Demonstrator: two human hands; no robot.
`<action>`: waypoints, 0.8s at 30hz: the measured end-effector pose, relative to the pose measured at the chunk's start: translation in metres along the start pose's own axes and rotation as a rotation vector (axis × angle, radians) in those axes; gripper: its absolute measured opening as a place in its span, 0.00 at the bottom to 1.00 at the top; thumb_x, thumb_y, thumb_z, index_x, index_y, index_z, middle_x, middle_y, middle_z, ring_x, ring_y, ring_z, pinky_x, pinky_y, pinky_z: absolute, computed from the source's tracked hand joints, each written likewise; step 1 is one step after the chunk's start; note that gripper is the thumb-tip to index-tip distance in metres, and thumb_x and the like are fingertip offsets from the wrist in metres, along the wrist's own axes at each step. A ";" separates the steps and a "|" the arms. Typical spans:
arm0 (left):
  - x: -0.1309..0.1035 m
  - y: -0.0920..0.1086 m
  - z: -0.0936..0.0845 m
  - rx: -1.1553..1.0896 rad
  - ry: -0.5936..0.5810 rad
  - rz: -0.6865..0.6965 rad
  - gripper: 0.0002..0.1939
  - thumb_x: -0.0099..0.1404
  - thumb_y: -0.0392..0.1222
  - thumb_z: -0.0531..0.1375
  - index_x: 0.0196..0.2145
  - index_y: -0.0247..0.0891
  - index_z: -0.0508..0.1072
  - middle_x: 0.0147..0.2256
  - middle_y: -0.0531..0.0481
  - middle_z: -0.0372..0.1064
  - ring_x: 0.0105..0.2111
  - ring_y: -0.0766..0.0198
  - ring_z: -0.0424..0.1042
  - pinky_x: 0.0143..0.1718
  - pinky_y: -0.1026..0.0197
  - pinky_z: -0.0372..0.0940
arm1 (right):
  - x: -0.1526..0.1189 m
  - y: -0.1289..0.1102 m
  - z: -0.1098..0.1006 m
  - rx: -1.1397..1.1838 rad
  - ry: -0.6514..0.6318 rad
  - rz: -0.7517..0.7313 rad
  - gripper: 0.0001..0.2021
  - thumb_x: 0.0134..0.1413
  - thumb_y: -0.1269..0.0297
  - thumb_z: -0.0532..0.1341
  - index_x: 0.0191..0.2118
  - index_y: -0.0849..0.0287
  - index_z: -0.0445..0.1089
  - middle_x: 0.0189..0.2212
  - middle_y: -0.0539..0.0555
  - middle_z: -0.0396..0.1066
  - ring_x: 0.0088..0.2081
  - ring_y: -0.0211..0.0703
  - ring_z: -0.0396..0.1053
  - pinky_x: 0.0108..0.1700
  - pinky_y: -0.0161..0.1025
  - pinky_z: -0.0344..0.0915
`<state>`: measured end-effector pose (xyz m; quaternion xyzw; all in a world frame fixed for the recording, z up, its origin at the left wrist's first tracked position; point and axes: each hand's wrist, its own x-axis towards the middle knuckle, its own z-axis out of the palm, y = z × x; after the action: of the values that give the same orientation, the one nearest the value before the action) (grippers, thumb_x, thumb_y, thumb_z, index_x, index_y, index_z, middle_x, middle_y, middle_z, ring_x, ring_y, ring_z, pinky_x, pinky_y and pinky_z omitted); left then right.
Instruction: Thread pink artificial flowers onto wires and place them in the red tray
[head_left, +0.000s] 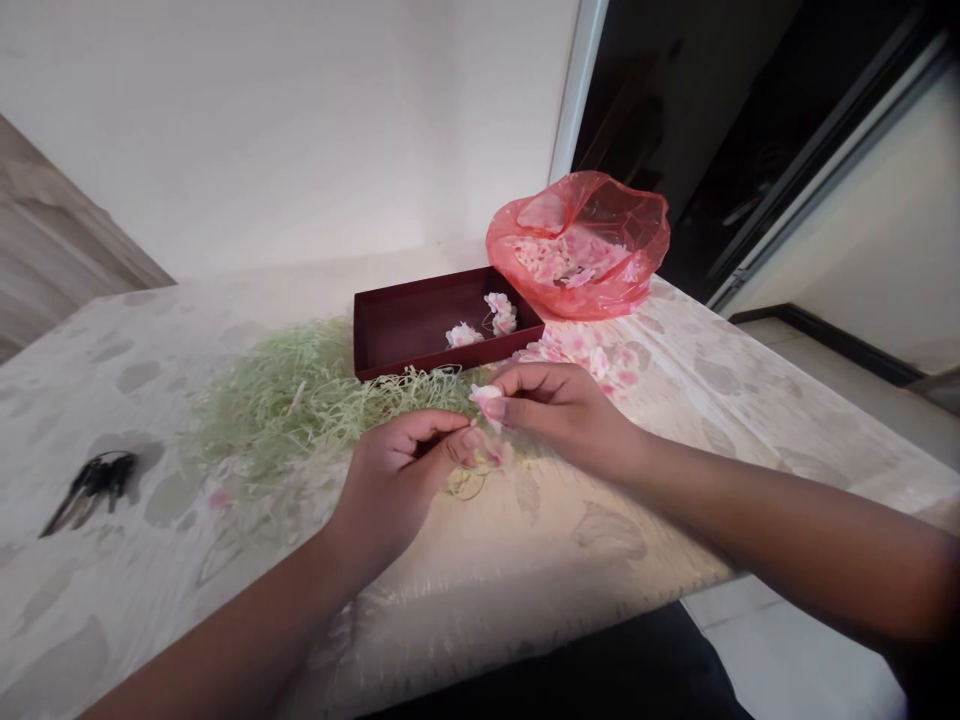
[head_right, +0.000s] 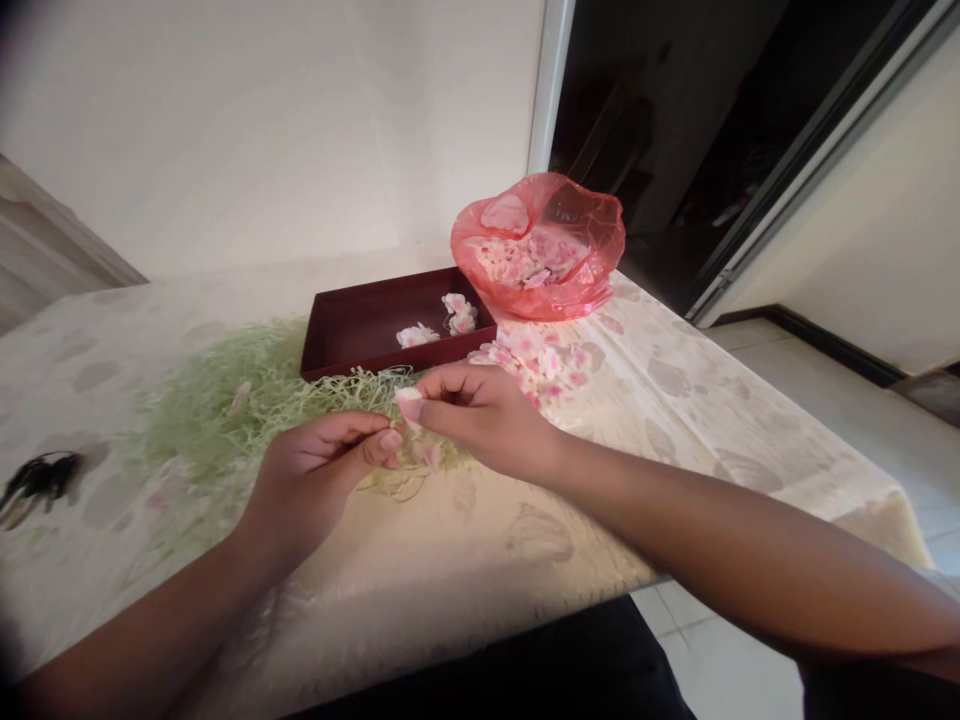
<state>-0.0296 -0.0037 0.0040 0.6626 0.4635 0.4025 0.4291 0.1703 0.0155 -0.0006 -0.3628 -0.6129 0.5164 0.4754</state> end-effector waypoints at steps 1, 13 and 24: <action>0.000 0.000 0.000 -0.010 0.007 -0.003 0.05 0.64 0.43 0.66 0.32 0.45 0.83 0.26 0.54 0.78 0.27 0.65 0.74 0.28 0.65 0.67 | 0.000 0.000 0.000 -0.007 -0.012 -0.012 0.10 0.52 0.57 0.71 0.30 0.58 0.75 0.28 0.50 0.70 0.30 0.37 0.65 0.31 0.35 0.62; -0.001 0.003 0.001 -0.002 -0.067 -0.016 0.07 0.66 0.44 0.66 0.30 0.45 0.82 0.28 0.54 0.79 0.27 0.67 0.72 0.29 0.65 0.64 | -0.004 -0.003 -0.001 -0.157 -0.059 -0.116 0.12 0.58 0.58 0.67 0.29 0.59 0.71 0.29 0.50 0.66 0.29 0.36 0.60 0.30 0.36 0.57; -0.003 -0.005 0.001 0.039 -0.096 0.050 0.10 0.69 0.43 0.63 0.30 0.45 0.81 0.27 0.59 0.76 0.27 0.71 0.69 0.30 0.67 0.62 | -0.004 0.002 0.000 -0.167 -0.113 -0.062 0.09 0.58 0.64 0.66 0.29 0.62 0.69 0.26 0.48 0.64 0.27 0.34 0.58 0.29 0.35 0.55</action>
<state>-0.0313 -0.0059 -0.0016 0.7008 0.4335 0.3715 0.4277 0.1710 0.0122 -0.0032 -0.3522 -0.6907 0.4682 0.4240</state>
